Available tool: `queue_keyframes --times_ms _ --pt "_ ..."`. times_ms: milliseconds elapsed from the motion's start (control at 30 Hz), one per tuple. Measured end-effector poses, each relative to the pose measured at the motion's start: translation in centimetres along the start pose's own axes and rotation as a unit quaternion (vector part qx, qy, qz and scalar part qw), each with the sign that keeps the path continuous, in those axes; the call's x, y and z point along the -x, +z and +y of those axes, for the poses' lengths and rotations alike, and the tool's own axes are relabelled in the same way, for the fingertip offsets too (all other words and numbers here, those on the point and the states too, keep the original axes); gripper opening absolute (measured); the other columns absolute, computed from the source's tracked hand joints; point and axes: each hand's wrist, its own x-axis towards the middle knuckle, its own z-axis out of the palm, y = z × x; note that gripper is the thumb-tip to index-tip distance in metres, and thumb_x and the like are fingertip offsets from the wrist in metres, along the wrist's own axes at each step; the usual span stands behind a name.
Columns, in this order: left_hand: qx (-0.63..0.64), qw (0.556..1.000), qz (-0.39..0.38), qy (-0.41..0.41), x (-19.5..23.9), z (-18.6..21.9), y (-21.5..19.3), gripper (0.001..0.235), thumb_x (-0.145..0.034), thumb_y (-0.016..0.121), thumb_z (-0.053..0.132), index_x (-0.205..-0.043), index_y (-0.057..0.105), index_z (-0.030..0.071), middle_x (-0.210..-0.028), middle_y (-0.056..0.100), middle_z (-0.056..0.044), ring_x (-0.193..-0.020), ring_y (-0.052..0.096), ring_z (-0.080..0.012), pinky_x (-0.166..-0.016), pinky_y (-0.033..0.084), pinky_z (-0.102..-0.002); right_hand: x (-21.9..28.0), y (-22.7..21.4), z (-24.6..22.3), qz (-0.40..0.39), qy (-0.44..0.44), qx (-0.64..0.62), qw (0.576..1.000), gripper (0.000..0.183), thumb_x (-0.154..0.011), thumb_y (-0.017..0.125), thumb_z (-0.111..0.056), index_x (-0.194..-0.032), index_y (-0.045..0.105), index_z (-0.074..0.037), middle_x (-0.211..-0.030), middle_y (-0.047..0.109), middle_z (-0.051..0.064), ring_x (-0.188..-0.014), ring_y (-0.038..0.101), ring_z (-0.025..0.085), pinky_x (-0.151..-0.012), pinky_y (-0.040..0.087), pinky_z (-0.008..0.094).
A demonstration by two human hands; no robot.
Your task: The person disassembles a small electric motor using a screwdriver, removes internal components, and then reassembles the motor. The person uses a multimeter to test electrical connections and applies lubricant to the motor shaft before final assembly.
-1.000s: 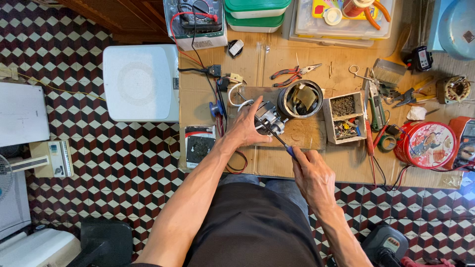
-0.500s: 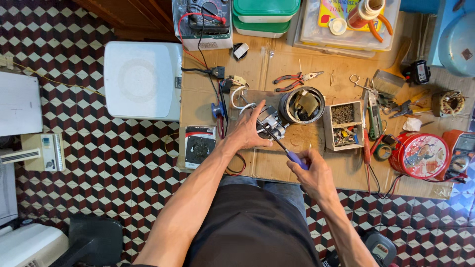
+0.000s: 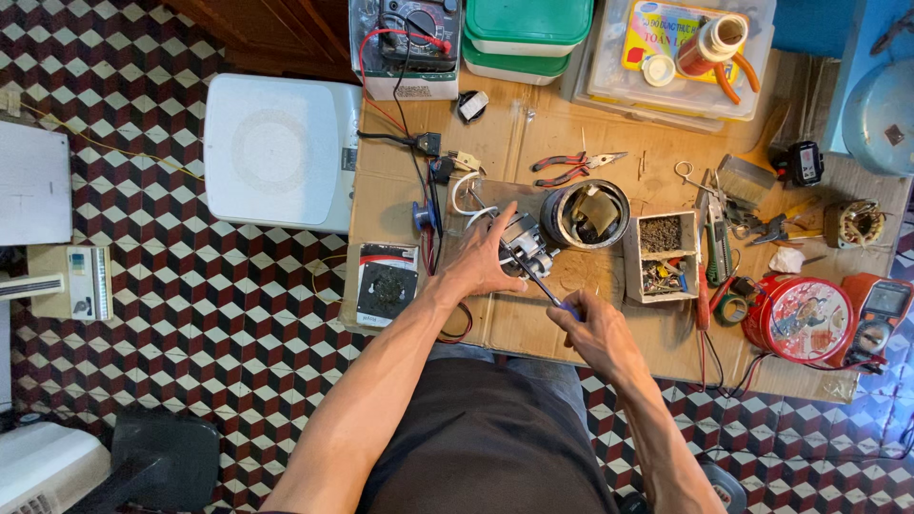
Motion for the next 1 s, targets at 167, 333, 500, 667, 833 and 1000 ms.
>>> queue_keyframes --times_ms 167,333,500,667,833,1000 --pt "-0.011 0.999 0.029 0.033 0.6 -0.2 0.5 0.139 -0.053 0.098 0.035 -0.162 0.014 0.021 -0.15 0.037 -0.035 -0.142 0.035 -0.0499 -0.118 0.034 -0.052 -1.4 -0.5 0.0 -0.132 0.082 -0.161 0.975 0.049 -0.094 0.055 -0.049 -0.106 0.076 -0.006 -0.081 0.073 0.011 -0.069 0.062 0.022 -0.059 0.047 0.042" --pt "-0.01 0.998 0.036 0.042 0.7 -0.4 0.7 0.14 -0.052 0.099 0.035 -0.162 0.013 0.021 -0.15 0.033 -0.038 -0.143 0.032 -0.0518 -0.118 0.033 -0.053 -1.9 2.6 -1.5 0.074 -0.029 0.114 0.99 0.041 -0.091 0.07 -0.041 -0.103 0.07 -0.002 -0.08 0.075 0.015 -0.071 0.071 0.023 -0.067 0.055 0.039" --pt "-0.011 0.999 0.032 0.03 0.5 -0.7 0.9 0.141 -0.052 0.101 0.036 -0.162 0.013 0.023 -0.15 0.031 -0.041 -0.143 0.03 -0.0544 -0.116 0.032 -0.056 -2.5 2.6 -1.6 0.042 0.018 0.008 0.999 0.033 -0.092 0.068 -0.034 -0.095 0.074 -0.002 -0.074 0.076 0.011 -0.068 0.073 0.019 -0.067 0.057 0.035" --pt "-0.001 0.997 0.055 0.059 0.9 -0.9 1.1 0.14 -0.053 0.1 0.035 -0.162 0.013 0.022 -0.147 0.036 -0.039 -0.14 0.034 -0.0549 -0.115 0.034 -0.058 -3.7 1.6 -0.4 -0.059 0.044 -0.099 0.992 0.034 -0.099 0.061 -0.032 -0.095 0.075 0.0 -0.07 0.071 0.007 -0.062 0.067 0.015 -0.059 0.054 0.031" --pt "-0.015 0.996 0.057 0.061 1.0 -0.5 0.7 0.139 -0.053 0.098 0.035 -0.162 0.014 0.02 -0.145 0.039 -0.037 -0.138 0.038 -0.0536 -0.115 0.036 -0.057 -3.5 1.3 -1.2 -0.121 0.02 -0.134 0.983 0.027 -0.099 0.059 -0.03 -0.106 0.071 -0.007 -0.073 0.069 0.003 -0.06 0.062 0.013 -0.055 0.052 0.032" --pt "-0.011 0.998 0.046 0.047 1.3 0.2 0.4 0.138 -0.053 0.099 0.038 -0.16 0.015 0.019 -0.147 0.038 -0.035 -0.139 0.036 -0.0522 -0.114 0.035 -0.056 -2.0 3.1 -2.5 0.074 -0.019 0.117 0.99 0.03 -0.095 0.072 -0.03 -0.095 0.068 -0.001 -0.071 0.069 0.011 -0.062 0.065 0.018 -0.06 0.051 0.033"
